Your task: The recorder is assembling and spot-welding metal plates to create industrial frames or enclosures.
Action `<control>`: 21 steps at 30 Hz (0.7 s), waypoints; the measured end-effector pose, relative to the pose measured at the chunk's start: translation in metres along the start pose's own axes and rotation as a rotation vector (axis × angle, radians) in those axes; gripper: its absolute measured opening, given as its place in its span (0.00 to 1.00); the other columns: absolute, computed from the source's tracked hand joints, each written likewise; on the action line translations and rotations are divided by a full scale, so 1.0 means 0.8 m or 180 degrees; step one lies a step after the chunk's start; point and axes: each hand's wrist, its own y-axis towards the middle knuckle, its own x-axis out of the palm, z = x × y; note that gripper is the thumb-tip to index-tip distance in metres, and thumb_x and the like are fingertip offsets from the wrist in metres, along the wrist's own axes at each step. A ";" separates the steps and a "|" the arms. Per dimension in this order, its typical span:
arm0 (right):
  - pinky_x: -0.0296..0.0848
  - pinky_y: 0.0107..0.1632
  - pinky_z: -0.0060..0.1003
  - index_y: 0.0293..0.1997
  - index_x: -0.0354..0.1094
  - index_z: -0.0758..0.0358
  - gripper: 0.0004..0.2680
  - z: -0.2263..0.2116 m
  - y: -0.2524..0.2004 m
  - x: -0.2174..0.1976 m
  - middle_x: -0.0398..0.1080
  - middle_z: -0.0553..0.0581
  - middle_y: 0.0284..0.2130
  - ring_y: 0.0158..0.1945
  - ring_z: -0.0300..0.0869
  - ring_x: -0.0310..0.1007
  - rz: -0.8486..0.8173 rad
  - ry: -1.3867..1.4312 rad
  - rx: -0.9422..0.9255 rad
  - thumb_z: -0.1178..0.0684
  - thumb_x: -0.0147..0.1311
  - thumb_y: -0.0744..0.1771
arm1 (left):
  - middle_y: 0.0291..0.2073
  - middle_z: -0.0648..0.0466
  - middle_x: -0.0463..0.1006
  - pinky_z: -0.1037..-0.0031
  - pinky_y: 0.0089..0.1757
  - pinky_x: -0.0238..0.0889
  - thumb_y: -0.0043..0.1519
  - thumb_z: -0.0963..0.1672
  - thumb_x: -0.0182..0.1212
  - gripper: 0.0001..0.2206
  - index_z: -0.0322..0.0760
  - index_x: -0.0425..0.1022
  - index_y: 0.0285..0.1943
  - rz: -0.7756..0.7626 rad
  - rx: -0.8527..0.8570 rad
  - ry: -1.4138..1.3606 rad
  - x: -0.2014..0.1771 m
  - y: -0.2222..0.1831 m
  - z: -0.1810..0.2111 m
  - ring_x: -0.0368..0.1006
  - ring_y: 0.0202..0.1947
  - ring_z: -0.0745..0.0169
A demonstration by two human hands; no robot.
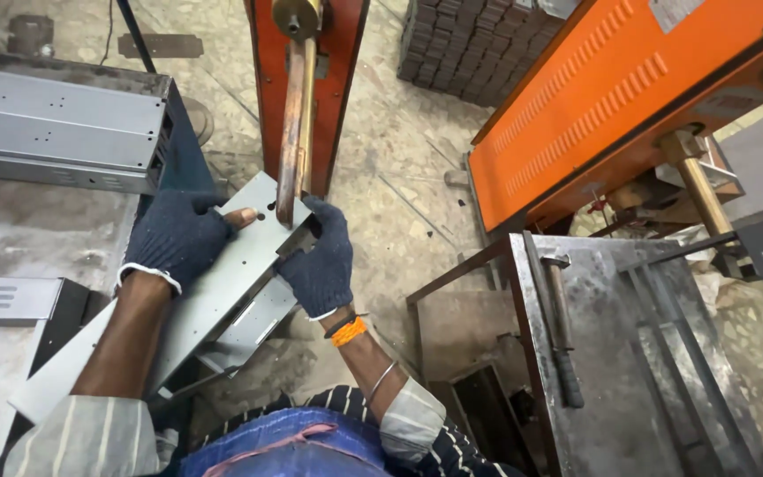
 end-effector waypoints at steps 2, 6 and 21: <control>0.75 0.58 0.38 0.60 0.62 0.66 0.27 0.003 -0.007 0.002 0.72 0.61 0.51 0.54 0.47 0.77 -0.0002 0.0038 0.0058 0.60 0.69 0.55 | 0.28 0.42 0.84 0.60 0.36 0.69 0.55 0.55 0.68 0.21 0.36 0.85 0.45 -0.0055 -0.0065 -0.0131 0.001 -0.005 -0.004 0.80 0.28 0.49; 0.76 0.59 0.37 0.61 0.63 0.65 0.25 0.004 0.008 -0.002 0.74 0.60 0.51 0.54 0.46 0.78 0.0011 0.0253 0.0122 0.60 0.67 0.58 | 0.28 0.40 0.83 0.59 0.36 0.69 0.55 0.55 0.69 0.22 0.34 0.86 0.43 -0.0100 -0.0094 -0.0009 -0.002 0.006 0.006 0.80 0.28 0.47; 0.76 0.56 0.38 0.59 0.64 0.66 0.25 -0.003 0.029 -0.006 0.74 0.61 0.48 0.53 0.48 0.78 0.0077 0.0006 0.0135 0.61 0.65 0.57 | 0.29 0.37 0.83 0.61 0.39 0.70 0.56 0.56 0.67 0.24 0.32 0.84 0.45 -0.0063 0.0155 -0.0085 0.005 0.032 0.006 0.81 0.30 0.46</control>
